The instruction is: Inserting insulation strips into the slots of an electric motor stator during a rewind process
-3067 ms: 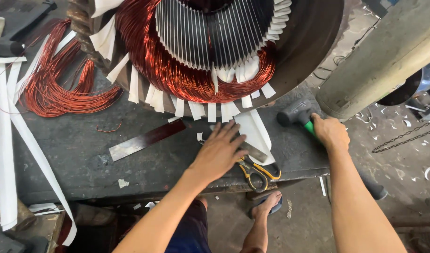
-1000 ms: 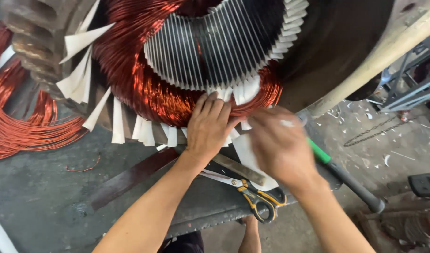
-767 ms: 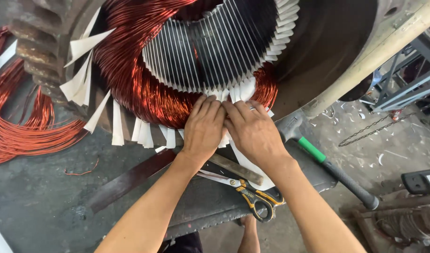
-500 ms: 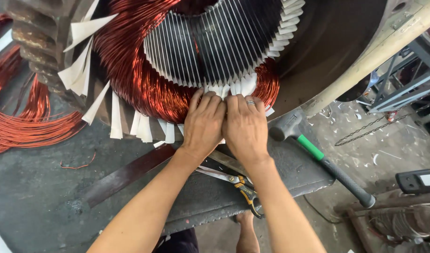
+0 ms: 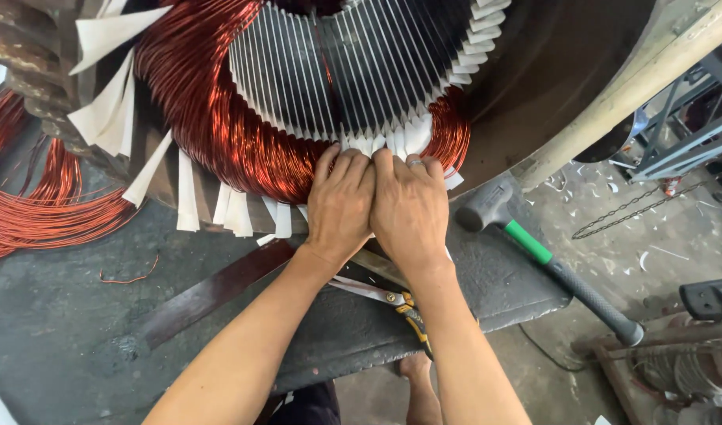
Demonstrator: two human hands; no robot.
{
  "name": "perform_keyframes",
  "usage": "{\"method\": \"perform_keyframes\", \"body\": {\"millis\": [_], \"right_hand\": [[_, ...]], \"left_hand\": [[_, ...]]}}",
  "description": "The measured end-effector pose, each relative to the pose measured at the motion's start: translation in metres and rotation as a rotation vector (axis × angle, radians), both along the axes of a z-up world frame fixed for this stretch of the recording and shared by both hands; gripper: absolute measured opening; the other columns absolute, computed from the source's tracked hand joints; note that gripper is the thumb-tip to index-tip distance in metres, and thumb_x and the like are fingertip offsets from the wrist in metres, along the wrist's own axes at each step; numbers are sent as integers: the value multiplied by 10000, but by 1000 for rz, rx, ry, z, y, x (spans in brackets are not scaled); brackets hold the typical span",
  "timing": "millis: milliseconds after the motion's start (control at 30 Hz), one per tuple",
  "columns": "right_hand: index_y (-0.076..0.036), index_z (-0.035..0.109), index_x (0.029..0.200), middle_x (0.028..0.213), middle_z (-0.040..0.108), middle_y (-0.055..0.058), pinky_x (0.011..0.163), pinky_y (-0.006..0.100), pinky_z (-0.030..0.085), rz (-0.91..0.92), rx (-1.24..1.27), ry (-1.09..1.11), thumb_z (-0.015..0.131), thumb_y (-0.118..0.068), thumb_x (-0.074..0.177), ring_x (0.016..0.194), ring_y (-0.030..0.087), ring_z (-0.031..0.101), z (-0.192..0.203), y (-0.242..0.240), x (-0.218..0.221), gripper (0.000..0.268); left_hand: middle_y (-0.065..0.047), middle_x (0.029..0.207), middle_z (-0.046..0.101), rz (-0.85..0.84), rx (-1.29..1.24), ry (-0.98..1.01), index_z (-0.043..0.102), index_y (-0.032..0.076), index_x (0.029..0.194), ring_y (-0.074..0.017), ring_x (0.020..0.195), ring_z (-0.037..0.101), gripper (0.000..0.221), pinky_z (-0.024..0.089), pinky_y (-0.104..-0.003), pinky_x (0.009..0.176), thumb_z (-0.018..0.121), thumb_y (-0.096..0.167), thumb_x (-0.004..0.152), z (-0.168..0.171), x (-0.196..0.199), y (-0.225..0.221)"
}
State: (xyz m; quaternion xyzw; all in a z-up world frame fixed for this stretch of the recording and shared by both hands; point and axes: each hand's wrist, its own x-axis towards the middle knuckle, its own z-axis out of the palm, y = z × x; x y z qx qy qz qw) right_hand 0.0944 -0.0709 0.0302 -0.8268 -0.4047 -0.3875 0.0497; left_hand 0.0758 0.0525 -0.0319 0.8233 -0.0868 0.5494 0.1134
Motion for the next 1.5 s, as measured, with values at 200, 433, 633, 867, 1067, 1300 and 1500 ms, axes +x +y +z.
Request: {"method": "perform_keyframes", "body": {"millis": [200,433,633,867,1067,1300,1500], "right_hand": [[-110,570,1072,697,687,52,923,413,435,-39,-72,2,455,-78,965,763,286,701,8,6,4,160],[-123,588,1030,699,689,58,948,422,445,-16,0,29,523,-145,967,799,299,708,-6,2,3,93],[-162,578,1000,683,694,29,918,395,438,-45,30,29,534,-148,953,773,263,706,-4,5,-1,66],[-173,579,1087,678,718,-8,889,395,419,-89,-51,5,523,-107,927,726,253,723,0,10,8,182],[-143,574,1060,700,712,46,887,406,414,-58,-41,28,555,-116,910,751,286,716,-7,-1,-1,153],[-184,580,1065,709,733,15,873,397,411,-139,-32,34,545,-129,938,738,272,726,-2,7,-8,143],[-185,614,1208,795,792,-3,883,413,385,-220,-144,48,507,-101,955,808,272,746,0,15,7,287]], "left_hand": [[-132,1015,670,15,-49,0,707,3,1014,-321,1170,668,117,426,-524,1214,682,74,924,-8,10,4],[-154,965,666,-33,-37,6,726,-32,958,-344,1061,673,72,392,-579,1216,683,21,936,6,-2,1],[-140,956,651,-47,-27,32,722,-21,971,-330,1045,668,84,382,-586,1218,675,33,927,6,-4,2],[-146,970,652,5,-43,-16,708,-17,991,-314,1064,669,98,372,-560,1234,701,49,919,-10,13,6],[-98,911,618,-44,-17,-21,709,10,924,-290,980,658,41,373,-576,1207,700,50,929,-1,1,3],[-96,929,611,-70,-12,2,692,15,958,-287,1012,656,73,401,-540,1209,711,66,909,-19,14,8],[-116,991,654,-10,-65,5,706,-11,1013,-308,1054,684,121,480,-501,1140,696,63,918,-18,18,8]]}}
